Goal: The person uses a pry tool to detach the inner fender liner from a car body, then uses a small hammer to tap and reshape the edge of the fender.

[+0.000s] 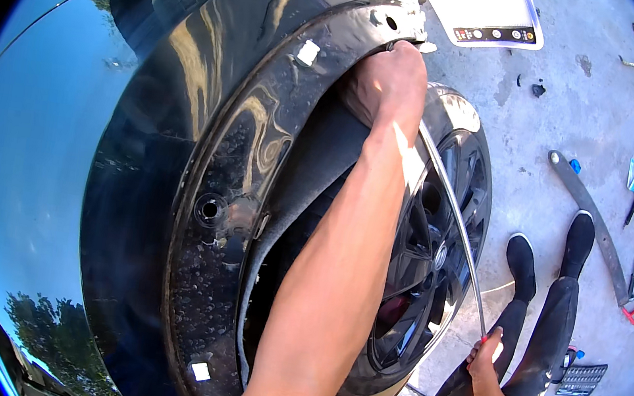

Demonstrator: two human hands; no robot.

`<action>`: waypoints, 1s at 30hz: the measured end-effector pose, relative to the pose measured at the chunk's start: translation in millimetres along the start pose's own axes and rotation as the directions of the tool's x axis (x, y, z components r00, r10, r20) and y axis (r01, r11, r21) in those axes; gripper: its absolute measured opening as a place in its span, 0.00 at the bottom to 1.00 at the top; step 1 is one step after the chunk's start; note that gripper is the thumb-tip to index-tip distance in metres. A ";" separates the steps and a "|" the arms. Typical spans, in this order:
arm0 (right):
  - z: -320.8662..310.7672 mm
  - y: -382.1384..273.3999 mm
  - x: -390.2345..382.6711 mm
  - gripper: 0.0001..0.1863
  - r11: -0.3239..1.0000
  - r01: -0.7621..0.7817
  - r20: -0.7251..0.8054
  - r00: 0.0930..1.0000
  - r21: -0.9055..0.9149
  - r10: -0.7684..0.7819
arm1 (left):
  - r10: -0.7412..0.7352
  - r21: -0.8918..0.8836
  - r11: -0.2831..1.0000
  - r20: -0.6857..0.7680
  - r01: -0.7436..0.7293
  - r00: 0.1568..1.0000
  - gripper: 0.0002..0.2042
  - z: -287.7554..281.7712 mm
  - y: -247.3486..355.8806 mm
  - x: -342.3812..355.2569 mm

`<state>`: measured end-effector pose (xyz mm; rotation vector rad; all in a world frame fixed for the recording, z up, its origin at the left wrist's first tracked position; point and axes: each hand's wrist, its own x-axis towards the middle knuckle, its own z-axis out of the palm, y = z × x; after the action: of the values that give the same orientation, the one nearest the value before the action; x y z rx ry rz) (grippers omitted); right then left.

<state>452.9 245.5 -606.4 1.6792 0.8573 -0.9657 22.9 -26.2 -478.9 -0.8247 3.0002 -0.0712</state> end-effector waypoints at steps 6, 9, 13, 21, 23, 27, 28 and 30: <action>15.0 8.6 12.1 0.27 0.999 0.031 -0.042 0.999 0.035 -0.029 | -0.380 -0.318 0.853 0.168 0.415 0.909 0.19 -16.2 20.7 -0.9; 21.8 6.5 13.2 0.28 0.998 0.060 -0.069 0.996 0.016 -0.059 | -0.292 -0.263 0.911 0.137 0.319 0.947 0.19 -16.7 17.3 -0.3; 4.8 -1.6 11.2 0.28 0.989 0.138 -0.048 0.990 0.055 -0.135 | -0.386 -0.458 0.798 0.112 0.393 0.916 0.18 -20.5 16.2 -6.8; 24.3 0.5 17.3 0.27 0.991 0.116 -0.141 0.984 0.065 -0.106 | -0.385 -0.399 0.832 0.088 0.386 0.919 0.18 -14.9 17.7 -4.1; 18.6 -7.2 12.8 0.27 0.984 0.158 -0.174 0.974 0.085 -0.142 | -0.379 -0.503 0.798 0.010 0.332 0.925 0.17 -14.2 18.7 -4.1; 32.0 -3.7 24.4 0.28 0.992 0.120 -0.168 0.979 0.032 -0.113 | -0.429 -0.448 0.791 0.079 0.417 0.900 0.16 -17.0 29.6 -1.6; 38.7 1.9 24.9 0.28 0.994 0.085 -0.173 0.982 0.061 -0.074 | -0.409 -0.462 0.799 0.050 0.385 0.911 0.16 -16.2 30.3 -2.1; 41.4 -0.2 30.3 0.28 0.993 0.063 -0.091 0.994 0.104 -0.053 | -0.387 -0.477 0.805 0.029 0.353 0.922 0.17 -15.2 31.6 -3.8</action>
<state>457.4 208.9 -642.1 1.8080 0.9315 -0.9980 9.4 3.4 -465.3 -1.4736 2.8982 0.6717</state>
